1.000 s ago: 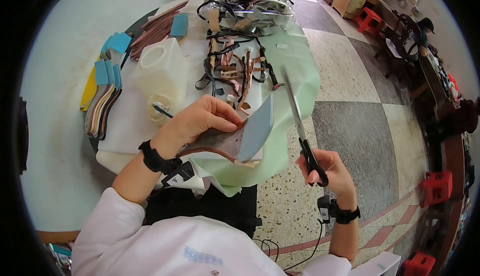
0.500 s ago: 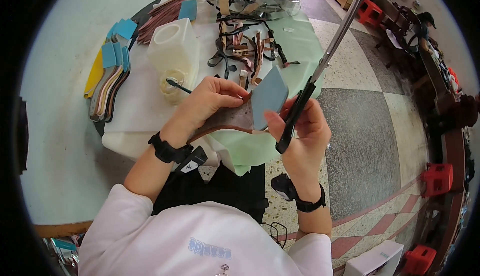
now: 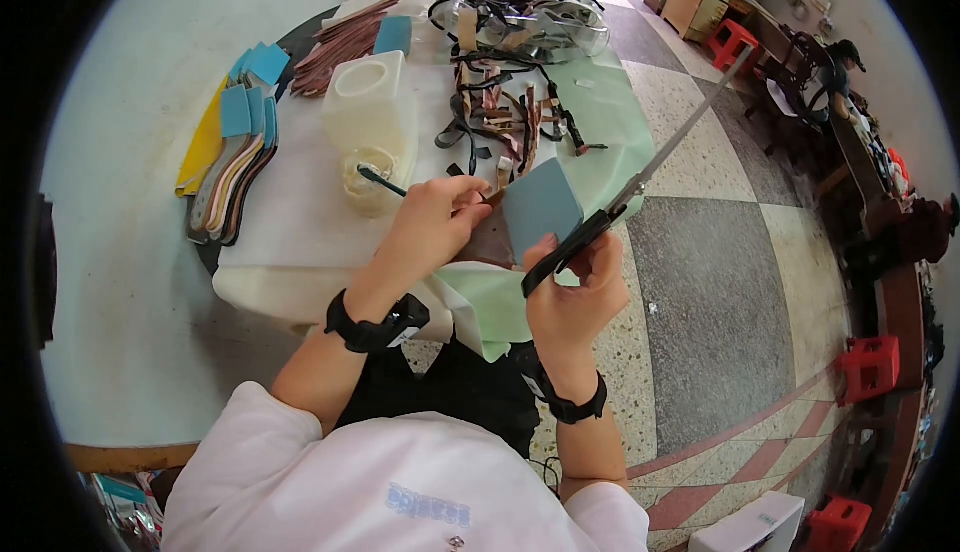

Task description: Applying adhesive to a shoe sole and attaching a fabric lining component.

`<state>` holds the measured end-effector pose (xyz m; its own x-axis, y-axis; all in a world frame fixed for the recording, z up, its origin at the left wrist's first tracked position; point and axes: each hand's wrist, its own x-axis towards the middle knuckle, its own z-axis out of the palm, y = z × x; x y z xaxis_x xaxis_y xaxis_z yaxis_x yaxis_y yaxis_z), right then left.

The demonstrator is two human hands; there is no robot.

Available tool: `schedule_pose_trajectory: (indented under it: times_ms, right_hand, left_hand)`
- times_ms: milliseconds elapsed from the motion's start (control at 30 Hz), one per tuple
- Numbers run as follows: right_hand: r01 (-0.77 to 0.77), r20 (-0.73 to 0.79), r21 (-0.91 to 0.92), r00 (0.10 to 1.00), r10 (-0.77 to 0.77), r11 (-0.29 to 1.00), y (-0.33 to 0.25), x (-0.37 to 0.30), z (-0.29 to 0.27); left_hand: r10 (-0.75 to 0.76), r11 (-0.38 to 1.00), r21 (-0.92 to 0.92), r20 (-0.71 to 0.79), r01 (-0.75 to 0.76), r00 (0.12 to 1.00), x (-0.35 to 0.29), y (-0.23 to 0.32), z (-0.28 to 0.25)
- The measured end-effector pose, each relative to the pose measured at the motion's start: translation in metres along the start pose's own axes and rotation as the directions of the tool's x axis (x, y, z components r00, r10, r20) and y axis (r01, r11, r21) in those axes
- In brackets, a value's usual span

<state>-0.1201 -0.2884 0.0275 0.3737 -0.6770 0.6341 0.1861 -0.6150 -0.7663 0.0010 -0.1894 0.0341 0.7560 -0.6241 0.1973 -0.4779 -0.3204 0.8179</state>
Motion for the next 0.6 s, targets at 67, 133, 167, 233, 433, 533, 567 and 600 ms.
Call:
schedule_pose_trajectory:
  times_ms: [67, 133, 167, 233, 433, 533, 567, 600]
  right_hand:
    - [0.03, -0.095, -0.009, 0.995, -0.03, 1.0, 0.006, 0.003, 0.006]
    - [0.03, -0.122, 0.029, 0.992, -0.026, 0.999, 0.016, 0.006, 0.006]
    - [0.029, -0.146, 0.066, 0.989, -0.019, 0.997, 0.019, 0.009, 0.004]
    - [-0.017, -0.142, 0.177, 0.989, 0.043, 0.984, 0.022, 0.013, -0.006]
    - [-0.048, -0.105, 0.291, 0.991, 0.082, 0.956, 0.028, 0.041, -0.045]
    - [-0.058, 0.038, 0.3, 0.998, 0.049, 0.952, 0.027, 0.052, -0.057]
    - [-0.067, 0.041, 0.298, 0.998, 0.057, 0.952, 0.024, 0.052, -0.057]
    - [-0.095, 0.101, 0.308, 0.993, 0.067, 0.946, 0.021, 0.051, -0.056]
  left_hand:
    - [0.175, 0.984, 0.046, -0.121, -0.17, 0.977, -0.002, 0.003, 0.003]
    - [0.255, 0.967, 0.024, -0.185, -0.255, 0.949, -0.004, 0.003, 0.005]
    - [0.326, 0.942, 0.005, -0.25, -0.336, 0.912, -0.004, 0.005, 0.005]
    - [0.311, 0.947, -0.003, -0.231, -0.32, 0.922, -0.006, 0.009, -0.003]
    - [0.1, 0.954, -0.294, 0.147, -0.053, 0.984, -0.011, 0.008, -0.034]
    - [0.065, 0.818, -0.549, 0.388, 0.174, 0.919, -0.011, 0.01, -0.036]
    - [0.058, 0.817, -0.547, 0.393, 0.183, 0.918, -0.011, 0.009, -0.035]
    - [0.03, 0.808, -0.531, 0.47, 0.255, 0.882, -0.012, 0.009, -0.033]
